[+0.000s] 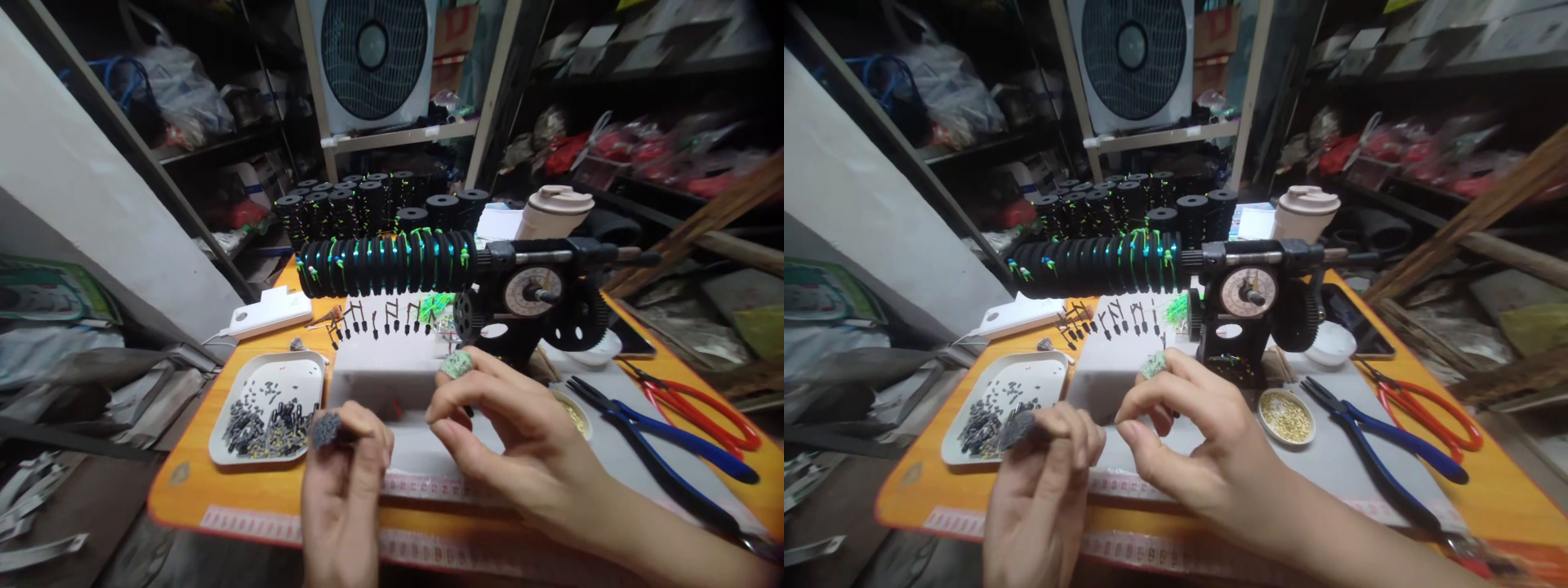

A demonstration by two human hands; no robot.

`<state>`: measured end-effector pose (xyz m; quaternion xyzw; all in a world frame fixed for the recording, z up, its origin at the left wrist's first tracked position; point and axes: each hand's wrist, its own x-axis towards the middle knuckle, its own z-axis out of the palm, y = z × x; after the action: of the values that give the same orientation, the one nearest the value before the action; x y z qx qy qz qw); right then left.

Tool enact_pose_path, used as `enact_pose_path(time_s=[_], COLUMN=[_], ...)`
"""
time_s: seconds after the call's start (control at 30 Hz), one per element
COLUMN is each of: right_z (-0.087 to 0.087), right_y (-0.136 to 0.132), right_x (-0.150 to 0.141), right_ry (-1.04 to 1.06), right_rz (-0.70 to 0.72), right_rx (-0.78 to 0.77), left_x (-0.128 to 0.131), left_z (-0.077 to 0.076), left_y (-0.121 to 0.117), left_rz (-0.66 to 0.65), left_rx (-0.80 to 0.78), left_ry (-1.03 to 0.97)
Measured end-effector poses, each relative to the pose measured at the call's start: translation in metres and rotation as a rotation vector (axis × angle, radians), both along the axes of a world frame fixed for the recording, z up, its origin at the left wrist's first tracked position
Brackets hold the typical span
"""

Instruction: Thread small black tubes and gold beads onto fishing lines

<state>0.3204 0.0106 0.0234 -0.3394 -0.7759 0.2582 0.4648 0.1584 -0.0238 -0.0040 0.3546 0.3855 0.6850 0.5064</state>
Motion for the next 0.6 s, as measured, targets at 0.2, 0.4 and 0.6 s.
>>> enact_pose_path(time_s=[0.2, 0.4, 0.6], right_z=[0.008, 0.015, 0.033], right_y=[-0.005, 0.015, 0.038], right_x=[-0.006, 0.007, 0.034], right_ry=[-0.023, -0.399, -0.663], right_rz=[0.054, 0.128, -0.278], right_rx=[0.044, 0.593, 0.928], left_x=[0.004, -0.013, -0.025], left_z=[0.005, -0.013, -0.021], left_y=[0.007, 0.0, -0.01], left_rz=[-0.102, -0.348, -0.501], left_rx=[0.255, 0.056, -0.12], left_ry=[-0.016, -0.229, -0.183])
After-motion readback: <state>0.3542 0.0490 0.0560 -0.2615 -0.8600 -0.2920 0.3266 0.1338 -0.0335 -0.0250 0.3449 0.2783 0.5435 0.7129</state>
